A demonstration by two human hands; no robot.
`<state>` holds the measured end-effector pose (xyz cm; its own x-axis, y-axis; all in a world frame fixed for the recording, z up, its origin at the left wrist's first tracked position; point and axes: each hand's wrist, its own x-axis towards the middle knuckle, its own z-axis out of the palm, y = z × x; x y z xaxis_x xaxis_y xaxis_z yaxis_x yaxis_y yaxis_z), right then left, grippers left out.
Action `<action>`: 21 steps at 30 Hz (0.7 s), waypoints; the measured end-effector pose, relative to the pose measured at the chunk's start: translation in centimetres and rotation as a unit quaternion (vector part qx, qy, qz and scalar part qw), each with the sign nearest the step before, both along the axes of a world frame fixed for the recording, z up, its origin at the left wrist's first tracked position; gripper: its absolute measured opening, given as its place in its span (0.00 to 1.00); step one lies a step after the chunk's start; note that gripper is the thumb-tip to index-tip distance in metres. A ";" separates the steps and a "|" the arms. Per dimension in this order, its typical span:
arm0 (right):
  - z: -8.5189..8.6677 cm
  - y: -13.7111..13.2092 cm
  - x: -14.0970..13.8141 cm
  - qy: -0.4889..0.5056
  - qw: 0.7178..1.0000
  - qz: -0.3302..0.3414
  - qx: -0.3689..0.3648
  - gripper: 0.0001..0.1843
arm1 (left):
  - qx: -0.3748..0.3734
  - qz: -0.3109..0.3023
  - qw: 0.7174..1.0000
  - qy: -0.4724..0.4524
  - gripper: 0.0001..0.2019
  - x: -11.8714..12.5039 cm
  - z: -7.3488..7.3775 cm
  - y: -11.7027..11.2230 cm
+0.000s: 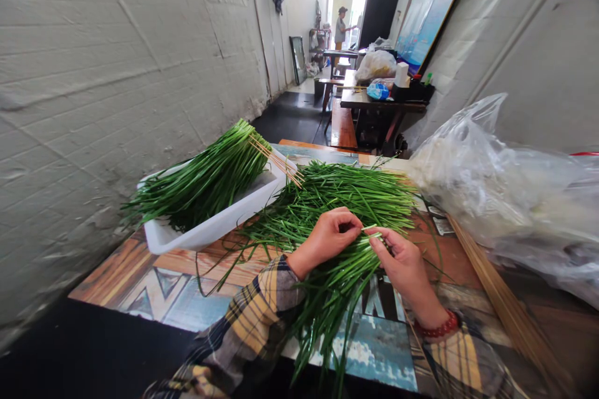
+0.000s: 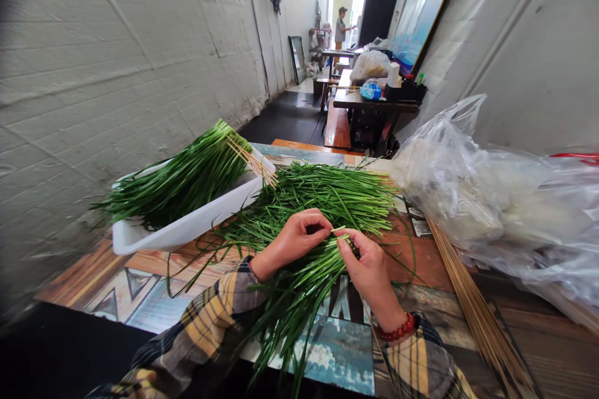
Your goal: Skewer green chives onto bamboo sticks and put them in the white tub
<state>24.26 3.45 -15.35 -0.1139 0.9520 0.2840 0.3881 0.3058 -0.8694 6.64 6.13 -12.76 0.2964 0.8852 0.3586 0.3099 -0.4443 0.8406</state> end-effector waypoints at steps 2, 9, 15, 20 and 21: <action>0.0 0.0 0.0 -0.004 1.000 -0.002 -0.001 0.18 | 0.005 -0.002 1.000 0.002 0.06 0.0 0.1 0.0; 0.1 -0.1 -0.1 -0.005 1.000 -0.004 -0.003 0.18 | 0.014 0.000 1.000 0.005 0.05 0.1 0.2 -0.1; 0.1 0.0 -0.1 0.000 1.000 -0.001 -0.006 0.18 | 0.003 0.004 1.000 0.006 0.06 0.0 -0.1 0.0; -0.3 0.0 -0.1 -0.001 1.000 0.002 -0.005 0.18 | 0.008 -0.005 1.000 0.011 0.06 0.0 0.0 0.0; -0.3 0.1 -0.1 -0.004 1.000 0.002 -0.003 0.18 | 0.008 -0.008 1.000 0.012 0.06 0.0 0.0 0.0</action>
